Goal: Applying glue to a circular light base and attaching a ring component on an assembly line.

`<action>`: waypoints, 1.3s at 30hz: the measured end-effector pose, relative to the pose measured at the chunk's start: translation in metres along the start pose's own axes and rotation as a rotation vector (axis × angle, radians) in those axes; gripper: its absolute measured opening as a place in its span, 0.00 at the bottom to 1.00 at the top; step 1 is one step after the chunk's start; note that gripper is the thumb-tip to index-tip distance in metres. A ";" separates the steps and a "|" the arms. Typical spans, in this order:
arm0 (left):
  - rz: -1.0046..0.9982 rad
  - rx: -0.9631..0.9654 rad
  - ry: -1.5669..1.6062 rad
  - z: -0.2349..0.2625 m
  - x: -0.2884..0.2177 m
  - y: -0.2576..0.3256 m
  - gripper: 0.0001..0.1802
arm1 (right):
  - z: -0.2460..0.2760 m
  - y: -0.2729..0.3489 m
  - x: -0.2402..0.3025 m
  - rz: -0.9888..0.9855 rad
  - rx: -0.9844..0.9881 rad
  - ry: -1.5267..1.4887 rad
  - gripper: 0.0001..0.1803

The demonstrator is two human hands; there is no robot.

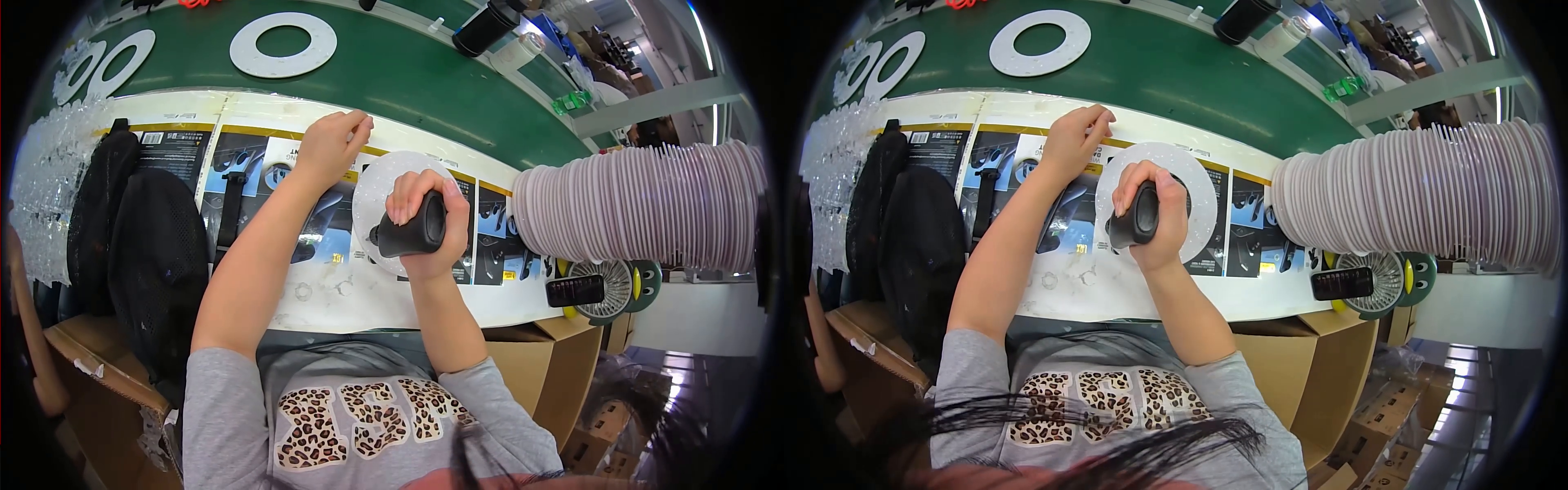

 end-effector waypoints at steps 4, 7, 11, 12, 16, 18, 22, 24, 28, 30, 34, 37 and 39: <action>0.010 0.006 -0.008 0.000 0.002 0.000 0.11 | -0.001 0.000 -0.002 -0.014 -0.002 -0.008 0.23; 0.004 0.000 0.003 0.000 0.001 0.000 0.11 | -0.001 -0.001 -0.002 -0.013 0.002 0.004 0.23; -0.002 -0.003 -0.009 -0.001 0.002 0.000 0.11 | 0.001 -0.001 -0.003 -0.012 0.002 0.009 0.23; -0.003 -0.003 -0.014 -0.001 0.002 0.000 0.11 | 0.002 -0.001 -0.004 -0.014 0.002 0.002 0.23; -0.007 0.001 -0.024 -0.001 0.001 -0.001 0.12 | -0.001 -0.001 -0.002 -0.015 -0.039 -0.032 0.22; -0.008 0.005 -0.031 -0.001 0.001 -0.001 0.12 | -0.002 -0.003 0.004 0.016 -0.051 -0.049 0.22; -0.011 0.007 -0.039 0.000 0.001 0.000 0.12 | 0.003 -0.005 0.017 0.085 -0.063 -0.112 0.22; -0.009 0.009 -0.035 0.000 0.001 -0.001 0.12 | 0.008 -0.006 0.021 0.085 -0.039 -0.114 0.21; -0.008 0.009 -0.030 0.000 0.002 0.000 0.12 | 0.013 -0.007 0.020 0.098 -0.053 -0.033 0.22; -0.004 0.006 -0.017 -0.001 0.004 0.001 0.12 | 0.015 -0.007 0.017 0.090 -0.062 -0.021 0.22; -0.023 -0.009 -0.033 -0.001 0.000 -0.001 0.12 | 0.019 -0.005 0.016 0.078 -0.069 -0.016 0.22; -0.009 -0.006 -0.029 -0.001 0.000 -0.001 0.12 | 0.020 -0.005 0.015 0.074 -0.077 -0.004 0.22; -0.008 -0.002 -0.021 -0.001 -0.001 -0.001 0.12 | 0.020 -0.005 0.015 0.072 -0.086 -0.011 0.22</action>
Point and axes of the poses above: each hand's wrist, its own y-axis away from the middle knuckle, its own z-axis out of the back of the hand, x = y × z, the point moved 2 cm from there along -y, towards the middle knuckle, and after that the axes turned 14 degrees about -y, right-handed, at the moved point
